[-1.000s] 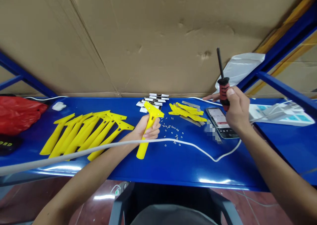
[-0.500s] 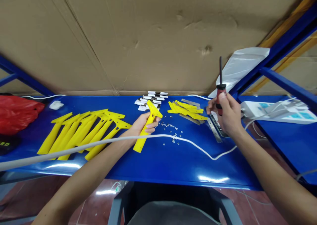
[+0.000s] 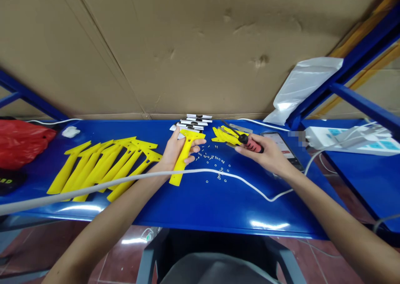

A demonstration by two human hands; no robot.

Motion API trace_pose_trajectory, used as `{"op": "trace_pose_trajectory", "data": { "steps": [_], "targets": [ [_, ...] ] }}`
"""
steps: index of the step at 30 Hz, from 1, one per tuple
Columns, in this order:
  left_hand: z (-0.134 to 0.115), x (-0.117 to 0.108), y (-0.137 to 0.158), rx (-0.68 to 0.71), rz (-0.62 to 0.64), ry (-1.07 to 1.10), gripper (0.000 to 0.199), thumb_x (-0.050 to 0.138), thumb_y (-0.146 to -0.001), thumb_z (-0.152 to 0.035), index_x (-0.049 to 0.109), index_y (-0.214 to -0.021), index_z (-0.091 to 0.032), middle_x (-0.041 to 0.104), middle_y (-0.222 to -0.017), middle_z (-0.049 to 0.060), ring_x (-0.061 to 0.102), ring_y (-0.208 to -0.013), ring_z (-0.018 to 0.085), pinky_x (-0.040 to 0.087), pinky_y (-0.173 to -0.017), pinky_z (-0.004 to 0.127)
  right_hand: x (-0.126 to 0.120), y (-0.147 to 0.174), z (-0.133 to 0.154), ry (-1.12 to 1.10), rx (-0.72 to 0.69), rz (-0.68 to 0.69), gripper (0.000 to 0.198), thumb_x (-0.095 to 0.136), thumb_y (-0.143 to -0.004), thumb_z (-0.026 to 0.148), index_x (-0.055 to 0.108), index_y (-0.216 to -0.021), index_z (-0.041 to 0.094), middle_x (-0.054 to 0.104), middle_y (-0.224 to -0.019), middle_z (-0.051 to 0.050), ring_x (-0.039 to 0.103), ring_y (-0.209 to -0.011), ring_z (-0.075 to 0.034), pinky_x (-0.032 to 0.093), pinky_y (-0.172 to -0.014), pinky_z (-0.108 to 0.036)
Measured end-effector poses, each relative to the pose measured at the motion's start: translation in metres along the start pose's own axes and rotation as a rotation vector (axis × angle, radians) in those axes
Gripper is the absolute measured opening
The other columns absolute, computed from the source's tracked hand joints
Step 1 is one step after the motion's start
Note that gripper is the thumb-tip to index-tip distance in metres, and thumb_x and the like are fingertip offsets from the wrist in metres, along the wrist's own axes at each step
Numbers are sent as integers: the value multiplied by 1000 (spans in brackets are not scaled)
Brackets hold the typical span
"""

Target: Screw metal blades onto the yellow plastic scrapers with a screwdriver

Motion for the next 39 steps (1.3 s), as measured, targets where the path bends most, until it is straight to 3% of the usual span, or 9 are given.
{"op": "trace_pose_trajectory", "data": {
  "steps": [4, 8, 15, 23, 31, 39],
  "targets": [
    [1, 1, 0, 22, 27, -38, 63, 39, -113, -67, 68, -128, -13, 78, -89, 13, 64, -54, 16, 35, -29, 19, 12, 5, 5, -1, -53, 236, 47, 83, -91, 67, 63, -83, 24, 72, -87, -1, 63, -79, -22, 50, -75, -36],
    [2, -1, -1, 56, 45, -67, 61, 44, -112, -68, 69, -126, -13, 80, -91, 13, 66, -55, 16, 38, -31, 19, 19, 9, 3, 47, -85, 348, 41, 83, -93, 59, 63, -86, 25, 71, -85, 1, 62, -76, -20, 49, -73, -34],
    [7, 1, -1, 61, 35, -109, 62, 49, -110, -70, 68, -124, -12, 81, -93, 14, 65, -54, 16, 41, -32, 21, 38, 11, 5, 64, -146, 272, 30, 84, -94, 49, 64, -91, 26, 77, -98, -2, 70, -88, -24, 54, -84, -39],
    [14, 2, -1, 35, 57, -125, 63, 49, -110, -70, 71, -114, -11, 79, -91, 14, 70, -62, 16, 41, -34, 20, 48, 12, 6, 93, -186, 250, 21, 79, -97, 41, 65, -91, 26, 75, -92, -3, 68, -82, -23, 52, -76, -37],
    [14, 0, -4, 34, 60, -106, 60, 59, -106, -68, 74, -108, -10, 79, -88, 14, 68, -61, 15, 32, -32, 19, 48, 13, 4, 130, -198, 270, 8, 73, -97, 32, 67, -95, 27, 76, -96, -4, 69, -84, -23, 53, -78, -38],
    [12, 2, -1, 44, 66, -148, 55, 57, -108, -65, 70, -107, -12, 78, -90, 12, 67, -59, 14, 35, -32, 19, 41, 11, 3, 121, -203, 214, 22, 76, -100, 42, 65, -92, 25, 75, -90, -2, 68, -79, -21, 51, -74, -34]
  ]
}}
Point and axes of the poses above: each hand's wrist, its own y-axis away from the middle knuckle, its own x-axis out of the palm, z = x × y, the point moved 5 cm from there along -y, towards the middle knuckle
